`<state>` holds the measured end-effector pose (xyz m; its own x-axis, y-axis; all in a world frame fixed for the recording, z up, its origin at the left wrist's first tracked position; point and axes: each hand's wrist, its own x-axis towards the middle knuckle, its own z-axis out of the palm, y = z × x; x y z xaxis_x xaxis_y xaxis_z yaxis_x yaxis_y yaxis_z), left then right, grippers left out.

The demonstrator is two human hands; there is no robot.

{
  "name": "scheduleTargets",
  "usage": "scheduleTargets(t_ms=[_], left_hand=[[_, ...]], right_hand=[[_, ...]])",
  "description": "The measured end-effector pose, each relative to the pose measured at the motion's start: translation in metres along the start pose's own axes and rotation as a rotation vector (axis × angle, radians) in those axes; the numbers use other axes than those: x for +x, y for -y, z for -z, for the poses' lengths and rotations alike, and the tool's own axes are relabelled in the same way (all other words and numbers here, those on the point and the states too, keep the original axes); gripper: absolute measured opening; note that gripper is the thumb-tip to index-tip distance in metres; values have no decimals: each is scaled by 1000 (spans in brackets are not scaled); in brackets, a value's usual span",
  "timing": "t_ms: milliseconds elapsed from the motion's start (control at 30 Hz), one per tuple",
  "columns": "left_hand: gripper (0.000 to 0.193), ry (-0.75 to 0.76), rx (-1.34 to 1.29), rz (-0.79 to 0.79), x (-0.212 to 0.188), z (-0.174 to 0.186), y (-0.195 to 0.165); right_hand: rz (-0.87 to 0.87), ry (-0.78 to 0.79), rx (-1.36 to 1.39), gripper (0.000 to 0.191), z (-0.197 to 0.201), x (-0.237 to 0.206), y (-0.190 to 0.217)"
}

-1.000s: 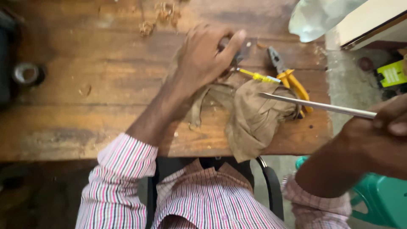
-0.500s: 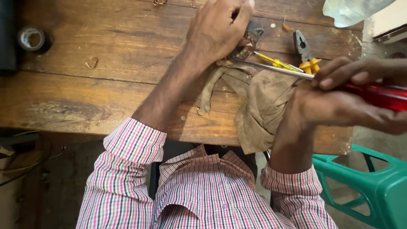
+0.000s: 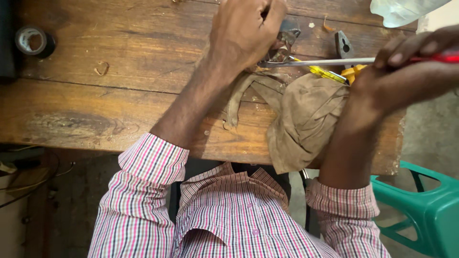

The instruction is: The person wipes a cloth over a motor component on the workbench, then uses a small yellow screwdriver to pick debris out of the component's interior, and finally uses a red-handled screwdriver to scrape remaining material from inside it.

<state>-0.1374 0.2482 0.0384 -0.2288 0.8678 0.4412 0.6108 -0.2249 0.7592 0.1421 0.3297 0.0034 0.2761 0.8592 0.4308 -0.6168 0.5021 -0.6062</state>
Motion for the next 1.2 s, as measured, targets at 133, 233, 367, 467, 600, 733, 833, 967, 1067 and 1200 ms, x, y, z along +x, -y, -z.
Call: scheduleTargets(t_ms=[133, 233, 367, 467, 600, 733, 833, 967, 1067, 1200], left_hand=[[36, -19, -182, -35, 2, -1, 3], [36, -20, -141, -53, 6, -1, 5], [35, -29, 11, -189, 7, -4, 11], [35, -26, 20, -250, 4, -7, 18], [37, 37, -15, -218, 3, -12, 24], [42, 30, 13, -120, 0, -10, 17], [44, -34, 65, -223, -1, -2, 7], [53, 107, 120, -2, 3, 5, -11], [60, 7, 346, 79, 2, -2, -25], [51, -123, 355, 98, 1, -13, -29]], right_hand=[[-133, 41, 19, 60, 18, 16, -14], [-153, 29, -8, 58, 30, 23, -20], [-226, -57, -37, 59, 40, 28, -20], [-250, -79, -45, 55, 44, 29, -20], [-271, -122, -91, 51, 42, 31, -21], [-269, -156, -170, 54, 29, 29, -16], [-231, -23, -280, 51, 13, 26, -2], [-250, 59, -260, 46, -7, 33, 22], [-335, 136, -240, 43, -8, 44, 39], [-437, 173, -183, 39, 14, 59, 44]])
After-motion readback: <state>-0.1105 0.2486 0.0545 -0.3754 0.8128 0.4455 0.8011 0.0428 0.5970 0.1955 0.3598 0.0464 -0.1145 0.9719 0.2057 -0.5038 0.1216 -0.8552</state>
